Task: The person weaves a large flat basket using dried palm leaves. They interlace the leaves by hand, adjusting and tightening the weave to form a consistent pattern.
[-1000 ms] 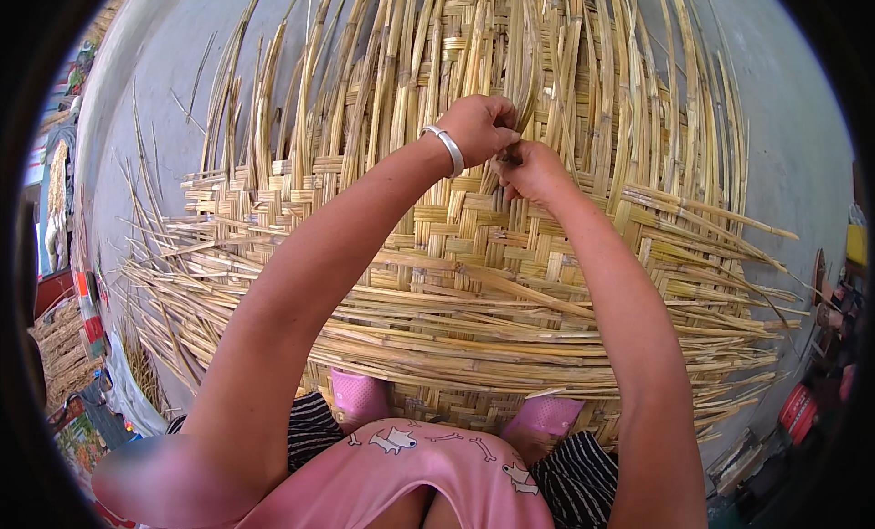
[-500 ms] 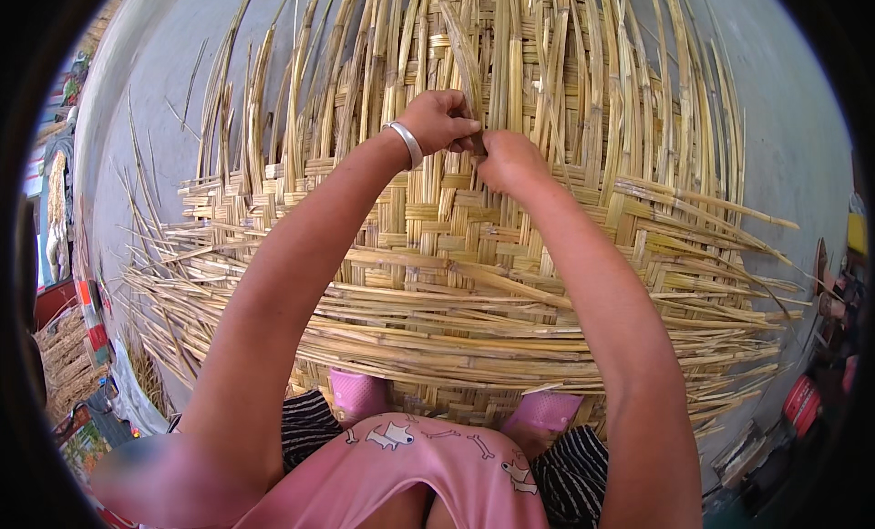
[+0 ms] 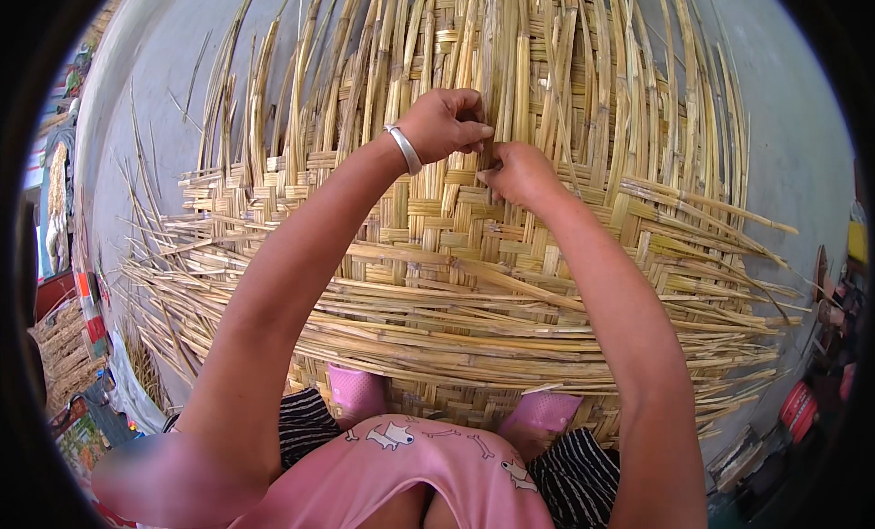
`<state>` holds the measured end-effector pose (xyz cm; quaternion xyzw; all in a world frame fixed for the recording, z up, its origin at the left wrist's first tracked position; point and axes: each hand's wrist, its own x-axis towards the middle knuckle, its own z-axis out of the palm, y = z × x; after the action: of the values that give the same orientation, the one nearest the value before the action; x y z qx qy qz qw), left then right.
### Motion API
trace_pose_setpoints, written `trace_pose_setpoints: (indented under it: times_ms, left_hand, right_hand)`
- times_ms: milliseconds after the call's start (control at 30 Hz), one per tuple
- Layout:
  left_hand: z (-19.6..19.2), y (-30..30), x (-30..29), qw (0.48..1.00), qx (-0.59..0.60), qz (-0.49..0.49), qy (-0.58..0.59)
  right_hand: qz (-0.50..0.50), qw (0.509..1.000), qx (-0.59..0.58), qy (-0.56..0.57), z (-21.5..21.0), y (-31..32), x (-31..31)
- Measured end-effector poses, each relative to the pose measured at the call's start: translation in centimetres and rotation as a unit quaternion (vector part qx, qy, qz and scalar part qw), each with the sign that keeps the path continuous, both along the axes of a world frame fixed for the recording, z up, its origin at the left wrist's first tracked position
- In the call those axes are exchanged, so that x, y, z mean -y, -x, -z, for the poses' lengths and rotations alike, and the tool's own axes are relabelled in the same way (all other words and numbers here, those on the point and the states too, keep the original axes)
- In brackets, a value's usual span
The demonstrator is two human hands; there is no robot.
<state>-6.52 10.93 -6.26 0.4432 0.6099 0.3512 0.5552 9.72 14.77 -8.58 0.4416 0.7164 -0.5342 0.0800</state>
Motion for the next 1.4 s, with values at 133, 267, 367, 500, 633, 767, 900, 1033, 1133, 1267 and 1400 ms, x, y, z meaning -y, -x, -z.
trace_pose_setpoints:
  times_ms: [133,267,367,500,633,767,900,1033,1133,1267,1400]
  left_hand:
    - [-1.4,-0.1,0.9,0.997,-0.063,0.025,-0.03]
    - [-1.2,0.0,1.4,0.997,-0.067,0.018,-0.044]
    - [-1.2,0.2,1.7,0.999,-0.027,0.002,-0.026]
    - [-1.4,1.1,2.3,1.0,0.003,-0.018,0.019]
    - [-0.6,2.4,2.9,0.996,0.063,-0.04,0.039]
    - [0.1,3.1,2.7,0.994,0.091,-0.031,0.044]
    - [0.2,3.1,1.8,0.995,0.083,-0.014,0.05]
    - [0.3,1.9,0.1,0.998,0.04,0.014,0.041]
    - [0.6,1.5,-0.6,0.999,0.022,0.026,0.04]
    - [1.1,1.3,-0.7,0.999,-0.009,0.023,0.046]
    - [0.9,0.6,-1.4,0.997,-0.054,0.035,0.044]
  right_hand:
    - [-0.026,0.998,0.044,-0.044,-0.1,0.0,0.4]
    - [-0.058,0.989,0.048,-0.131,-0.3,0.1,1.0]
    - [-0.084,0.98,0.07,-0.164,-1.2,0.4,1.1]
    - [-0.132,0.973,0.083,-0.17,-1.7,0.9,0.9]
    - [-0.178,0.964,0.099,-0.172,-2.8,1.8,0.8]
    - [-0.17,0.963,0.055,-0.2,-1.9,1.5,1.0]
    - [-0.152,0.97,0.084,-0.168,-1.8,1.7,1.1]
    - [-0.1,0.981,0.12,-0.115,-1.5,1.3,0.6]
    - [-0.094,0.98,0.128,-0.122,-0.6,1.0,0.4]
    - [-0.104,0.977,0.136,-0.127,-1.1,1.6,0.7]
    - [-0.082,0.982,0.1,-0.14,0.4,0.8,0.7]
